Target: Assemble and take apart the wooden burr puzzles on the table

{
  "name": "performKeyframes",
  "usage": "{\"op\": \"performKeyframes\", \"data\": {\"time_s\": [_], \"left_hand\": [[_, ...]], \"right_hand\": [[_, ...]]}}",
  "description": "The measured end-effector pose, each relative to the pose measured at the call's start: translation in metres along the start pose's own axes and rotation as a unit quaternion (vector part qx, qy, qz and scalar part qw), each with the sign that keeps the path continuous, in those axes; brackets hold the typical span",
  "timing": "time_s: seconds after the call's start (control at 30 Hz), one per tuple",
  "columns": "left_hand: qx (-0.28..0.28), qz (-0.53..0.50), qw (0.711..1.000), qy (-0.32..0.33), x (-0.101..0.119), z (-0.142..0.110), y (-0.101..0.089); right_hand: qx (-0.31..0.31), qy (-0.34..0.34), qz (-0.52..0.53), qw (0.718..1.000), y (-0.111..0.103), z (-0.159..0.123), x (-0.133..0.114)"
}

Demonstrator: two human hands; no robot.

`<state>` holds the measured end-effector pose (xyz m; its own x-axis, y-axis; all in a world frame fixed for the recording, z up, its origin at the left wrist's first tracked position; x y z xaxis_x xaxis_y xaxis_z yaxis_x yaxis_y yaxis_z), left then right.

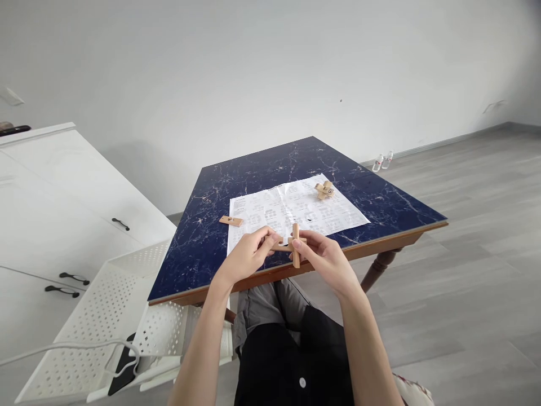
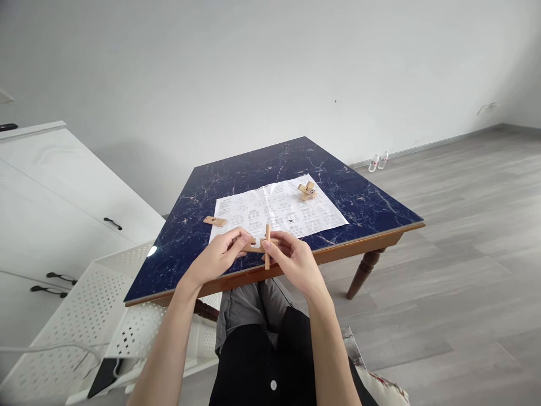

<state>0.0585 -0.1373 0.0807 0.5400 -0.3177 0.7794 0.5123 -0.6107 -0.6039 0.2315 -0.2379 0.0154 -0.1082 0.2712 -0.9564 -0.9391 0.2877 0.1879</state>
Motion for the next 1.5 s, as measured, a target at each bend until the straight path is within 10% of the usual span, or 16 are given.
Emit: {"op": "performKeyframes", "data": {"time_s": [1.5], "left_hand": [[0.011,0.006,1.0,0.025,0.0027,0.0012,-0.0056]], "right_hand": [[0.025,-0.028,-0.008,0.999,0.0024,-0.0008,-0.0048]]}}
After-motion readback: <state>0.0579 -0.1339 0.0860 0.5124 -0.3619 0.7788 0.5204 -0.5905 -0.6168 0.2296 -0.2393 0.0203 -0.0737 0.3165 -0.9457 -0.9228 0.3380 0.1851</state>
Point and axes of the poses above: each hand's wrist, its own z-axis towards the middle knuckle, its own y-axis out of the palm, x = y × z, the point moved 2 cm from there along z, towards the middle knuckle, and after that the axes turned 9 degrees about -y, right-handed, at the moved point
